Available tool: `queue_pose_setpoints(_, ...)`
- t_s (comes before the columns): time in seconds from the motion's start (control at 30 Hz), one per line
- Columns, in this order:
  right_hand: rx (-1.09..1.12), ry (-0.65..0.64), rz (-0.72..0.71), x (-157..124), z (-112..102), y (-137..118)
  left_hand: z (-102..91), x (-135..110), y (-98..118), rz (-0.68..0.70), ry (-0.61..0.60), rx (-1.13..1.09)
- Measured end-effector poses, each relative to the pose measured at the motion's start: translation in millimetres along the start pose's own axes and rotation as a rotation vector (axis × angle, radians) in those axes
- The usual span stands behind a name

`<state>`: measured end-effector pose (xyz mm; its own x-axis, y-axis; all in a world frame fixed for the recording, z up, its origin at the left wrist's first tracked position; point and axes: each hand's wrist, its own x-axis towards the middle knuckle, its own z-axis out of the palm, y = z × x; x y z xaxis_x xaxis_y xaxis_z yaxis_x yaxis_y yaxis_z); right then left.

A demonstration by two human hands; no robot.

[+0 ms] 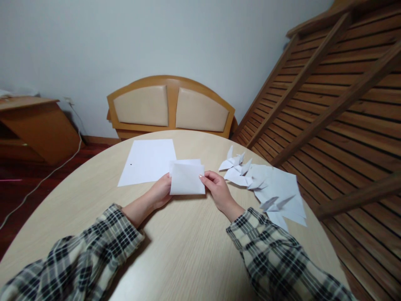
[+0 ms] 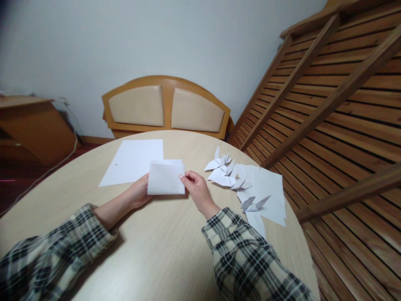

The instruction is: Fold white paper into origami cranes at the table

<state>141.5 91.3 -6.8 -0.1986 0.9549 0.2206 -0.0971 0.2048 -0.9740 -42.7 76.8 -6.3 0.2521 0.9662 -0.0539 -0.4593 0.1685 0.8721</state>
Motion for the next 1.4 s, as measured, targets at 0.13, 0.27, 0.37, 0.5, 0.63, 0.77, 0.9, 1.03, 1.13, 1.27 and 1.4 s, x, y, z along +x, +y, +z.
queue_pose_setpoints(0.13, 0.0, 0.007, -0.01, -0.4, 0.4, -1.9, -0.5, 0.1, -0.8, 0.004, -0.019, 0.006)
queue_pose_setpoints(0.27, 0.001, 0.01, -0.006, -1.0, 0.6, -2.5, 1.9, -2.2, 0.9, -0.006, -0.041, 0.014)
queue_pose_setpoints(0.37, 0.008, 0.014, -0.003, -1.1, 0.7, -2.3, 5.0, -3.8, 2.3, -0.008, -0.035, 0.022)
queue_pose_setpoints(0.5, -0.012, 0.039, 0.013, -1.2, 0.0, -2.1, 8.7, -3.4, 3.7, -0.004, 0.004, 0.014)
queue_pose_setpoints(0.63, -0.056, 0.084, -0.024, -0.3, -1.8, -0.2, 13.2, -4.4, 9.4, -0.004, 0.074, -0.049)
queue_pose_setpoints(0.77, -0.112, 0.123, -0.065, 1.7, -3.7, 3.2, 15.9, -8.3, 15.7, -0.014, -0.01, -0.11)
queue_pose_setpoints(0.9, -0.134, 0.154, -0.072, 3.3, -4.7, 5.1, 11.9, -8.5, 12.0, 0.012, -0.052, -0.084)
queue_pose_setpoints(1.03, -0.145, 0.162, -0.081, 4.3, -5.0, 5.5, 8.4, -6.7, 6.2, 0.076, -0.034, -0.004)
queue_pose_setpoints(1.13, -0.142, 0.166, -0.078, 4.3, -4.4, 4.3, 9.6, -7.2, 6.1, 0.081, -0.039, 0.039)
queue_pose_setpoints(1.27, -0.126, 0.138, -0.063, 2.7, -1.7, 0.6, 11.0, -7.7, 6.0, 0.091, 0.035, 0.045)
queue_pose_setpoints(1.4, -0.08, 0.124, -0.067, 2.0, 0.2, 0.1, 9.9, -6.1, 3.7, 0.105, 0.088, 0.062)
